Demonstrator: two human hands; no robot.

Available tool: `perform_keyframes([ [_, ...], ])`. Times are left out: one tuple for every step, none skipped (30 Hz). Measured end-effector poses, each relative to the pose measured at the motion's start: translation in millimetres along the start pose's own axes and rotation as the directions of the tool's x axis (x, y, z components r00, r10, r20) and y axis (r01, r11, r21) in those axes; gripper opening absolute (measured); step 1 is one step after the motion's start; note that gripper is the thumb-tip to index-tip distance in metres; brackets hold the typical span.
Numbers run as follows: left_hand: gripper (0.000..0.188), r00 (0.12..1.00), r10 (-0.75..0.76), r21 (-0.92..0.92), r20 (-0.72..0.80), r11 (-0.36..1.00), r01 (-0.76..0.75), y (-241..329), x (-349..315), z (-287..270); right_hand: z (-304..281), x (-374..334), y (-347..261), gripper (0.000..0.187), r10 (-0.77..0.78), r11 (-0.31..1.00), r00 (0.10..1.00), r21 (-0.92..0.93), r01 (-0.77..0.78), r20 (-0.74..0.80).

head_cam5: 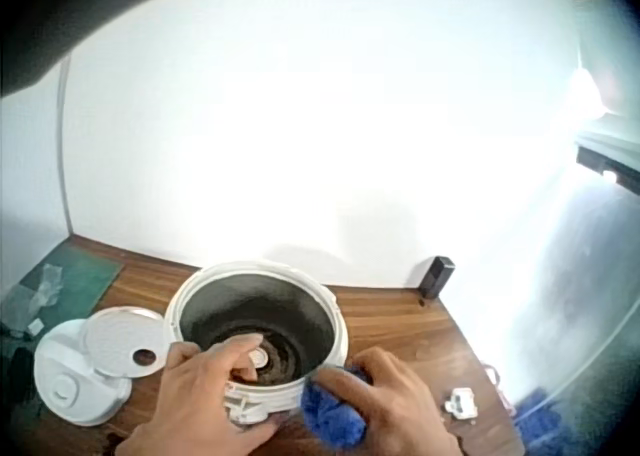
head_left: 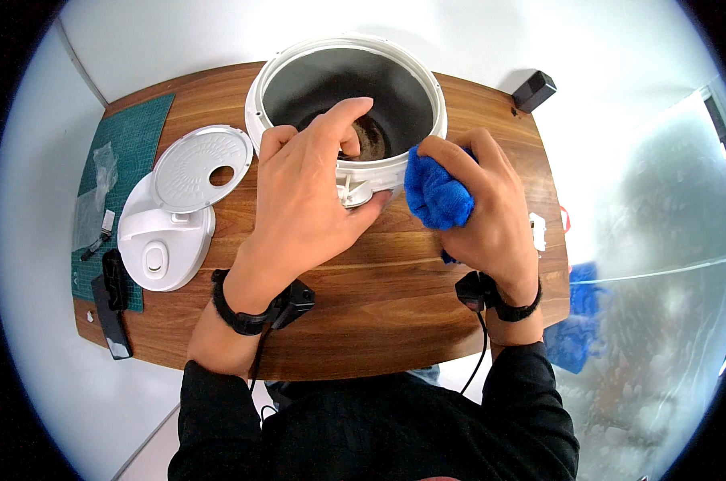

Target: The person removes the lid of a white rice cooker, then uses a screwdriver to remove multiple screws from the lid. After removing the screws, the person wipes the inner rim of the cooker with a blue cloth.

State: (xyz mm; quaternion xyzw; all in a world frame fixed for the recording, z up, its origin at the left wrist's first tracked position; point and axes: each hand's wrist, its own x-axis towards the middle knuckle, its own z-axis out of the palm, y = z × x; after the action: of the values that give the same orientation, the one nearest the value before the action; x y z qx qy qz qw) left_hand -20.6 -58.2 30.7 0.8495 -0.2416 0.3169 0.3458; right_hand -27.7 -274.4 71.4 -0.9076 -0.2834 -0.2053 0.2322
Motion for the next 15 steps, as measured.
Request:
perform_keyframes([
  [0.089, 1.000, 0.006, -0.006, -0.022, 1.000, -0.006, 1, 0, 0, 0, 1, -2, 0.050, -0.006, 1.000, 1.000, 0.013, 0.006, 0.013],
  [0.090, 0.999, 0.013, -0.013, -0.045, 1.000, -0.013, 1, 1, 0, 1, 2, -4, 0.050, -0.011, 0.999, 1.000, 0.043, 0.010, 0.019],
  [0.090, 0.998, 0.018, -0.019, -0.065, 1.000, -0.020, 2, 1, 0, 2, 3, -6, 0.051, -0.014, 0.997, 1.000, 0.074, 0.012, 0.024],
  [0.091, 0.998, 0.020, -0.020, -0.063, 1.000, -0.022, 3, 2, 0, 3, 3, -9, 0.051, -0.017, 0.994, 0.999, 0.105, 0.014, 0.029],
  [0.092, 0.998, 0.022, -0.022, -0.062, 0.999, -0.024, 3, 2, -1, 3, 5, -13, 0.052, -0.010, 0.991, 0.998, 0.134, 0.002, 0.057],
  [0.093, 0.998, 0.024, -0.023, -0.060, 0.999, -0.025, 3, 2, 0, 1, 7, -18, 0.052, -0.004, 0.987, 0.996, 0.163, -0.010, 0.087],
  [0.094, 0.998, 0.029, -0.022, -0.051, 0.999, -0.030, 1, 1, 0, 0, 8, -21, 0.052, 0.001, 0.981, 0.993, 0.191, -0.023, 0.116],
  [0.095, 0.999, 0.035, -0.020, -0.042, 0.999, -0.035, -2, -1, 0, 1, 9, -21, 0.052, -0.005, 0.982, 0.992, 0.189, -0.019, 0.126],
  [0.096, 0.998, 0.045, -0.024, -0.033, 0.999, -0.046, -3, -1, 0, -1, 9, -22, 0.053, -0.005, 0.983, 0.991, 0.181, -0.019, 0.133],
  [0.096, 0.999, 0.043, -0.030, -0.017, 0.999, -0.043, -3, -1, 0, -2, 10, -22, 0.053, -0.006, 0.985, 0.990, 0.173, -0.018, 0.140],
  [0.096, 0.999, 0.040, -0.035, -0.001, 0.999, -0.040, -2, -1, -1, -3, 11, -20, 0.052, -0.019, 0.987, 0.990, 0.162, -0.004, 0.140],
  [0.096, 0.999, 0.036, -0.036, 0.012, 0.999, -0.035, -2, -1, -1, -6, 13, -16, 0.051, -0.036, 0.988, 0.989, 0.154, 0.014, 0.142],
  [0.095, 0.999, 0.035, -0.034, 0.011, 0.999, -0.035, -3, -1, -2, -8, 15, -13, 0.051, -0.054, 0.989, 0.988, 0.146, 0.033, 0.145],
  [0.094, 0.999, 0.034, -0.032, 0.010, 0.999, -0.034, -4, -1, -2, -9, 18, -9, 0.050, -0.052, 0.990, 0.987, 0.139, 0.031, 0.151],
  [0.093, 0.999, 0.034, -0.032, 0.007, 0.999, -0.034, -4, -1, -2, -10, 20, -6, 0.049, -0.050, 0.991, 0.986, 0.128, 0.029, 0.158],
])
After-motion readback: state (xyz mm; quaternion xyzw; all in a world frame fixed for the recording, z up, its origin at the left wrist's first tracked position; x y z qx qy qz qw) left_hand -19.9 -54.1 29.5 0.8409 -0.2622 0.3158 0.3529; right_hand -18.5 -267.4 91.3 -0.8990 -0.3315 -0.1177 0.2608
